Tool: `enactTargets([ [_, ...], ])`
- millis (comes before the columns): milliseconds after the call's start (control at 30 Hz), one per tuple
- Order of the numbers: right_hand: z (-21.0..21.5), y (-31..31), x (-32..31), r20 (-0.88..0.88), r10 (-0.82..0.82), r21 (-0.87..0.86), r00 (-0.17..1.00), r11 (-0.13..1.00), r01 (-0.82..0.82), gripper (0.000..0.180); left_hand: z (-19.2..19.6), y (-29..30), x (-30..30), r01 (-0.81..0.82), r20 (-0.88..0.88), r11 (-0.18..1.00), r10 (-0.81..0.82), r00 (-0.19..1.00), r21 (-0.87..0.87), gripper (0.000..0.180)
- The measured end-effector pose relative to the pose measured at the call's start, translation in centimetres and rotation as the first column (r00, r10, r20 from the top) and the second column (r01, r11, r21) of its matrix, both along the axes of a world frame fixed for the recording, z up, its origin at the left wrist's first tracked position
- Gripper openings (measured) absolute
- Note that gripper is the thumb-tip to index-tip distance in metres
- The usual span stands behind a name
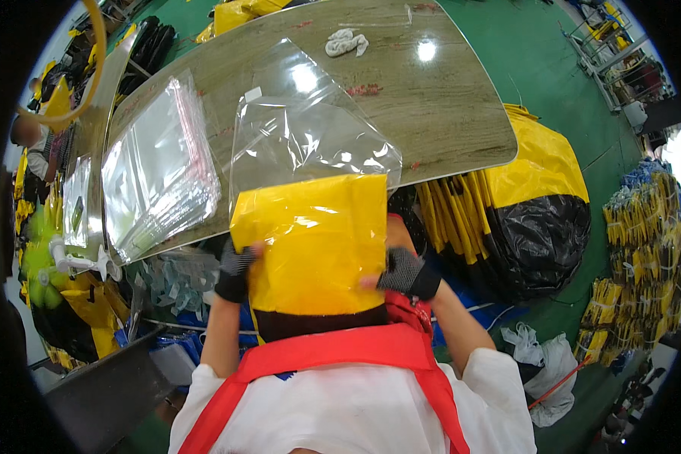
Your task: The person repeatedly folds yellow and black delivery bags and places them into clear plastic packaging on a workbench. The person handles the bags one at a time, folds them, and inserts them into plastic sleeves.
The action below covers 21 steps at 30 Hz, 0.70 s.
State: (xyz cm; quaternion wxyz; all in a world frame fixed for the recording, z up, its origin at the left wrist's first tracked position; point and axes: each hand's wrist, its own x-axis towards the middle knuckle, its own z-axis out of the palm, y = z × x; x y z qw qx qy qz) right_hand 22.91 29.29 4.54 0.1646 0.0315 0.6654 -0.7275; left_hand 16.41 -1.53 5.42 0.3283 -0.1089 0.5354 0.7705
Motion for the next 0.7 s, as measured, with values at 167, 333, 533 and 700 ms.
enactTargets([
  [167, 0.2, 0.3, -3.2, 0.069, -0.159, 0.192, 0.985, 0.971, 0.144, 0.034, 0.6, -0.1, 1.4, 0.214, -0.172, 0.959, -0.246, 0.954, -0.186, 0.066],
  [333, 1.3, 0.0, -3.3, 0.083, 0.099, 0.121, 0.992, 0.987, -0.108, 0.033, 0.2, 1.6, -1.3, -0.158, -0.056, 0.988, 0.157, 0.986, 0.002, 0.04],
  [533, -2.4, -1.1, 1.3, 0.145, -0.084, 0.022, 0.986, 0.996, 0.082, 0.056, -5.8, -0.1, 6.5, -0.058, -0.165, 0.956, 0.011, 0.986, -0.287, 0.059],
  [700, -2.6, 0.3, 8.3, 0.035, 0.139, 0.088, 0.99, 0.986, -0.142, 0.107, -4.1, -2.8, 8.5, 0.378, -0.385, 0.898, -0.438, 0.812, -0.223, 0.077],
])
